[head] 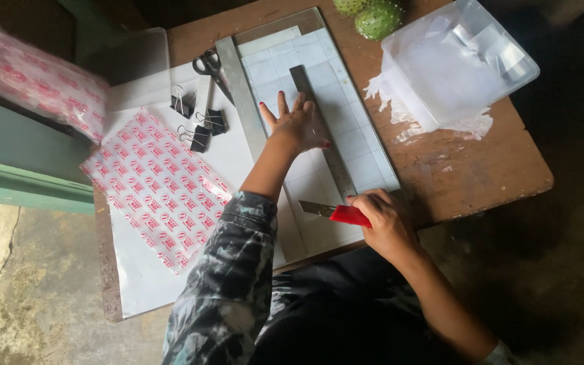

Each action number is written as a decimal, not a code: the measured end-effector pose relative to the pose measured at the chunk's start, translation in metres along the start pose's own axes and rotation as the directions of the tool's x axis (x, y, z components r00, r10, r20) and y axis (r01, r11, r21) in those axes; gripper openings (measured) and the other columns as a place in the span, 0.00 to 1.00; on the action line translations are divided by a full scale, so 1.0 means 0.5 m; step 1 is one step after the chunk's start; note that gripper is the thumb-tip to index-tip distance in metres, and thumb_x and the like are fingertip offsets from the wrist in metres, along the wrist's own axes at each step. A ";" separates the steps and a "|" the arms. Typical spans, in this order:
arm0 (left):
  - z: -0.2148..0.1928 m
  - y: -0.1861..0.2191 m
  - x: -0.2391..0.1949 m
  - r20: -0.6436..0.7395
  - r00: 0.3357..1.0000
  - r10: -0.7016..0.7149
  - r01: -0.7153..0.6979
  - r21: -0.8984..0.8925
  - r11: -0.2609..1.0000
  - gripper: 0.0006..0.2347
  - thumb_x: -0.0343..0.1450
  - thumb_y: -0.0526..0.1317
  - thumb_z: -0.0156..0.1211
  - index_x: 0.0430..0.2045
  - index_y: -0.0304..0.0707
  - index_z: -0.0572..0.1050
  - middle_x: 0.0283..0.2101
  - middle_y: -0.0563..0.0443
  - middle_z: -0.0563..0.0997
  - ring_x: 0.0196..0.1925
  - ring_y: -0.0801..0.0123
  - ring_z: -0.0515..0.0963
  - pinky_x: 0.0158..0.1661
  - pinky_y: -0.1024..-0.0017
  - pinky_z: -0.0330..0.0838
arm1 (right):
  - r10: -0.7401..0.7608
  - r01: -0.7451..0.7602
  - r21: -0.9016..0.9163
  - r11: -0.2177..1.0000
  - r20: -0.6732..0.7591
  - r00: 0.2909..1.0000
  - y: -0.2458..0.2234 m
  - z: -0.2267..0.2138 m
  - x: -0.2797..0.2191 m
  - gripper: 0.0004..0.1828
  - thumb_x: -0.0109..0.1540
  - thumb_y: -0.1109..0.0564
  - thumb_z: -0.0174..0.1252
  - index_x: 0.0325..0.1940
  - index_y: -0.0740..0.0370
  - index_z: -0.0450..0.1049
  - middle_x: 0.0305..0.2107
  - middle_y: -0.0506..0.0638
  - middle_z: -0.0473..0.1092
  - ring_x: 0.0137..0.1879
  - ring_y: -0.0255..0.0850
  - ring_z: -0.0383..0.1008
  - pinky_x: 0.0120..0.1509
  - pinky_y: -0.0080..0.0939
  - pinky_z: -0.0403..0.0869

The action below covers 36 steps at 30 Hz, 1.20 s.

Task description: Cutting a sheet of labels into individual strips using a utility knife and a metal ruler

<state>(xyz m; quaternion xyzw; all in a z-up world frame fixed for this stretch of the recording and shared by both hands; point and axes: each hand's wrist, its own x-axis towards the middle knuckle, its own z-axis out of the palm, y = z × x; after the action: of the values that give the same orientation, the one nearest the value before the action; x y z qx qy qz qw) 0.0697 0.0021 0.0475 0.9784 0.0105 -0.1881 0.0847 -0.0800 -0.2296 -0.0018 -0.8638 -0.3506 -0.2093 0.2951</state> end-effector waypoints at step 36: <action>-0.037 0.003 -0.019 0.119 0.993 -0.013 0.014 -0.009 1.000 0.42 0.66 0.53 0.62 0.74 0.46 0.47 0.79 0.55 0.45 0.78 0.36 0.32 0.59 0.20 0.11 | 0.565 -0.536 -0.181 0.824 0.219 0.795 0.243 0.280 0.341 0.27 0.65 0.57 0.55 0.69 0.37 0.67 0.42 0.69 0.77 0.50 0.60 0.80 0.52 0.55 0.80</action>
<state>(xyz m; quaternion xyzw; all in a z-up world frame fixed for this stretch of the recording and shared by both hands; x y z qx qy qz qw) 0.0680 0.0040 0.0682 0.9650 0.0129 -0.2465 0.0889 0.1437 -0.1258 -0.0525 -0.9630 -0.1077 -0.0168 0.2464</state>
